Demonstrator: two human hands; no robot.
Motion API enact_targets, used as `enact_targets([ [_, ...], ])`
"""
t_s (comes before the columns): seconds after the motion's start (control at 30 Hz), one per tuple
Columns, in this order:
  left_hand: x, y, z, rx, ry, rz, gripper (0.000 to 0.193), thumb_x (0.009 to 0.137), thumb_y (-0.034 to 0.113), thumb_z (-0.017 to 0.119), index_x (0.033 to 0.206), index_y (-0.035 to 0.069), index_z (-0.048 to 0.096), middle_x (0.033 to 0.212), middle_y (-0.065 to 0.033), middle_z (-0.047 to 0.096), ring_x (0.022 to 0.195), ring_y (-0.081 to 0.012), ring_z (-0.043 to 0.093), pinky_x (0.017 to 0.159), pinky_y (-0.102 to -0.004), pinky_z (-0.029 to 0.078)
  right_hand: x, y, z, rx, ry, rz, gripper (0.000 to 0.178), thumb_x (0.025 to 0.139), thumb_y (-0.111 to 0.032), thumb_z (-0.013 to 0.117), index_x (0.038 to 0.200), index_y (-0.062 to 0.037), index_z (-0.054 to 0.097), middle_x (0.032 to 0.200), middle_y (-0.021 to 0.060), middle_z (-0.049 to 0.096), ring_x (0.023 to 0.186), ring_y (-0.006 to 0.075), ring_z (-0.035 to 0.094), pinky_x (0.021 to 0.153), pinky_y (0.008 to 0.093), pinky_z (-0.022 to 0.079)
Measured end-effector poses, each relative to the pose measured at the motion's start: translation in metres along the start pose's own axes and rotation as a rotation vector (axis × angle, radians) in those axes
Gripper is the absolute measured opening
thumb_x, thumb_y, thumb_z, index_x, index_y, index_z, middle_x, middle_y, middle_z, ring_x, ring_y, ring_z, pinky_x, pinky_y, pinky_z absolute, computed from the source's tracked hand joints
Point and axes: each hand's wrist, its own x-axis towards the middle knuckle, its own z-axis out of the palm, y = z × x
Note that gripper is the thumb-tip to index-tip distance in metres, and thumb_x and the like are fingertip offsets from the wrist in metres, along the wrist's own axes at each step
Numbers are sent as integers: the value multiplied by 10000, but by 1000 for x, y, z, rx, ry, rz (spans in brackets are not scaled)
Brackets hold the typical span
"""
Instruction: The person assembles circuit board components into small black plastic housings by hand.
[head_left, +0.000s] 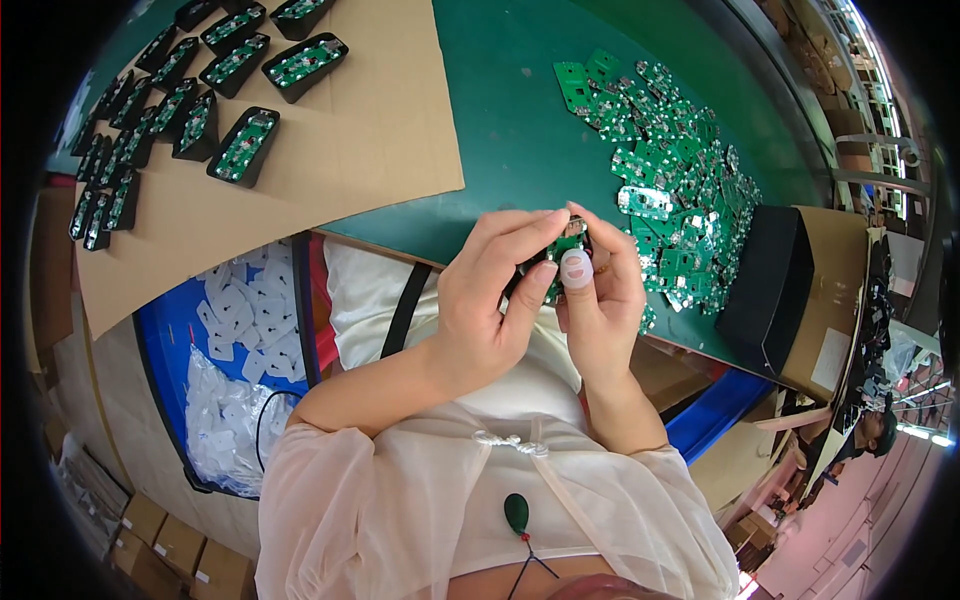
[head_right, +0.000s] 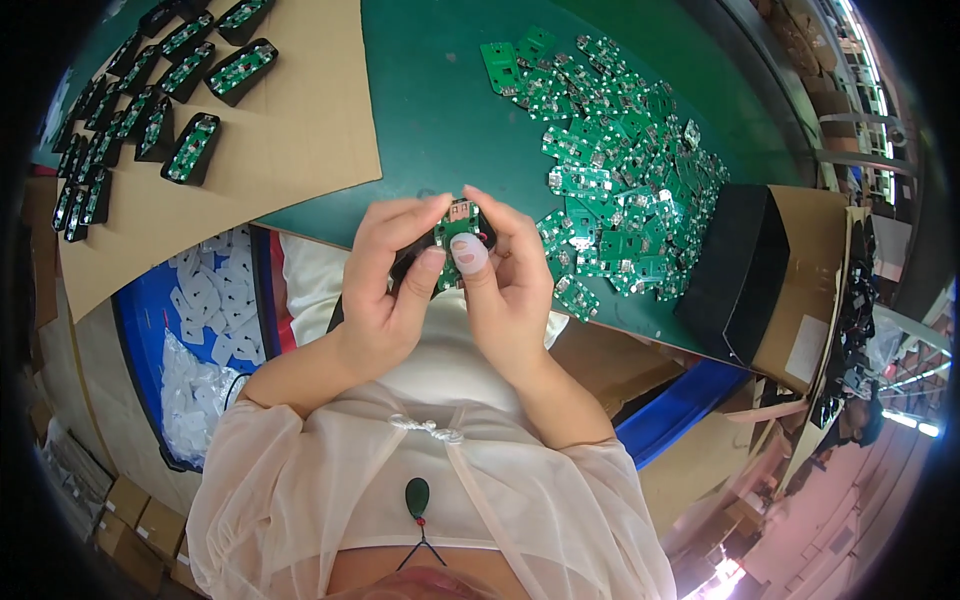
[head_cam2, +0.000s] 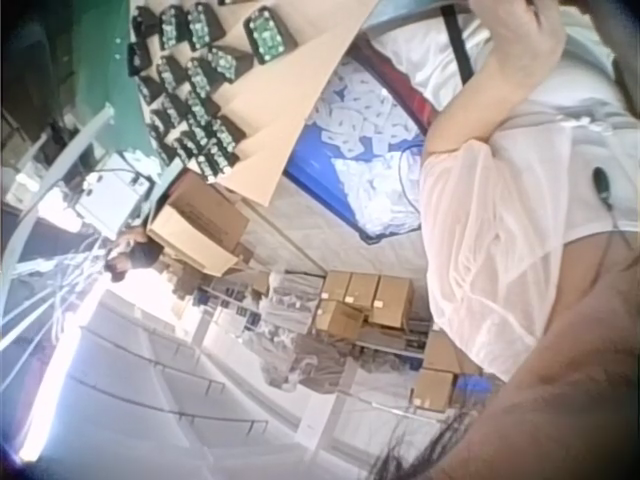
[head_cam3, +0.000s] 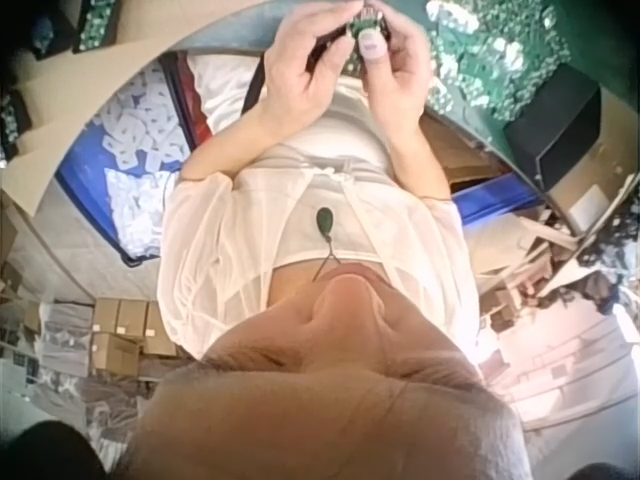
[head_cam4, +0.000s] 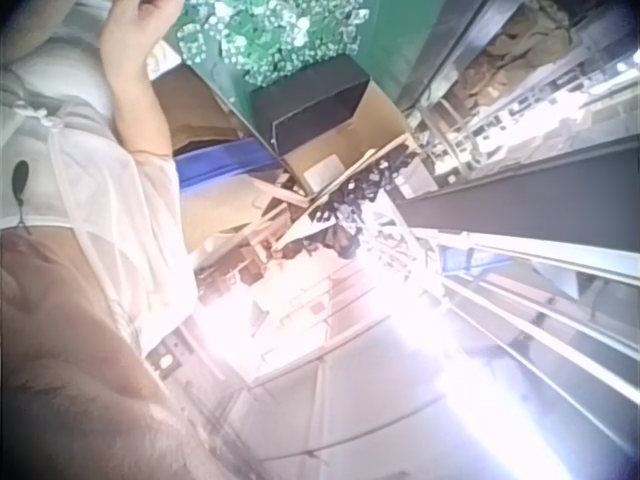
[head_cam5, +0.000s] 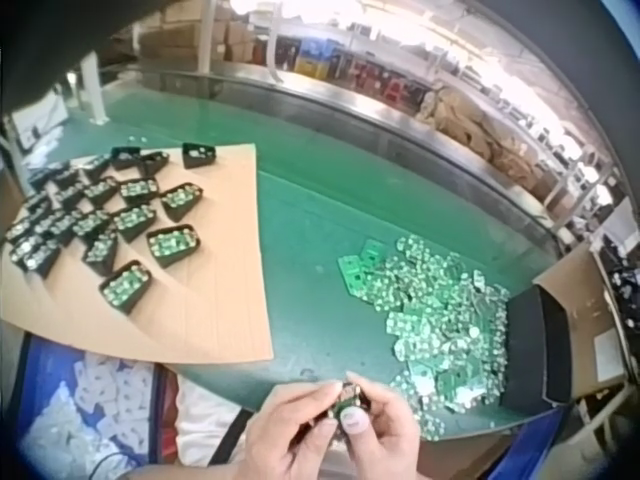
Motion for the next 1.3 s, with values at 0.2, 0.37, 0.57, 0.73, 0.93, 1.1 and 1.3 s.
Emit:
enact_targets([
  [0.2,8,3,-13,25,-101,-53,386,867,62,543,1239,1,461,1096,-170,538,891,-297,569,761,-338,475,8,-17,-4,36,-56,238,409,884,-70,567,1261,-4,426,910,64,586,617,70,537,516,177,432],
  [0.37,6,10,-29,-49,-251,-248,527,868,63,535,1347,14,320,1139,-188,482,994,-327,512,876,-360,417,3,-17,-10,109,-57,152,429,872,-17,557,1262,-14,377,773,54,534,543,70,489,484,177,415],
  [0.57,8,2,-39,-5,-497,-329,494,882,54,511,1337,9,325,1135,-156,485,1022,-260,507,892,-314,404,-5,-11,-17,108,-46,-35,271,863,26,544,1089,-28,403,813,76,533,632,97,501,547,192,426],
  [0.73,8,-5,-31,-525,-307,-695,431,867,68,558,1265,6,406,1146,-54,522,1042,-124,517,864,-250,444,-16,-8,-21,12,-256,-213,234,852,49,538,1027,-16,396,838,106,543,675,160,524,565,248,441],
  [0.93,7,-2,-21,-740,-213,-916,336,846,13,548,1165,21,443,1043,-92,579,963,-163,581,860,-285,467,-7,-17,-21,-599,-310,-505,287,635,8,702,918,-21,661,783,74,574,640,214,564,518,288,455],
  [1.1,-3,0,-10,-735,-109,-828,281,885,24,493,1150,28,400,1030,-111,586,938,-172,591,843,-297,471,0,-8,-20,-770,-240,-807,350,545,-1,682,891,-53,671,782,58,570,671,199,552,527,285,448],
  [1.3,-7,10,-5,-654,-94,-636,298,950,96,436,1218,1,347,1088,-80,519,1001,-110,492,864,-247,398,7,-13,-21,-779,-107,-780,318,582,24,683,887,-48,637,770,63,565,659,221,534,558,309,438],
])
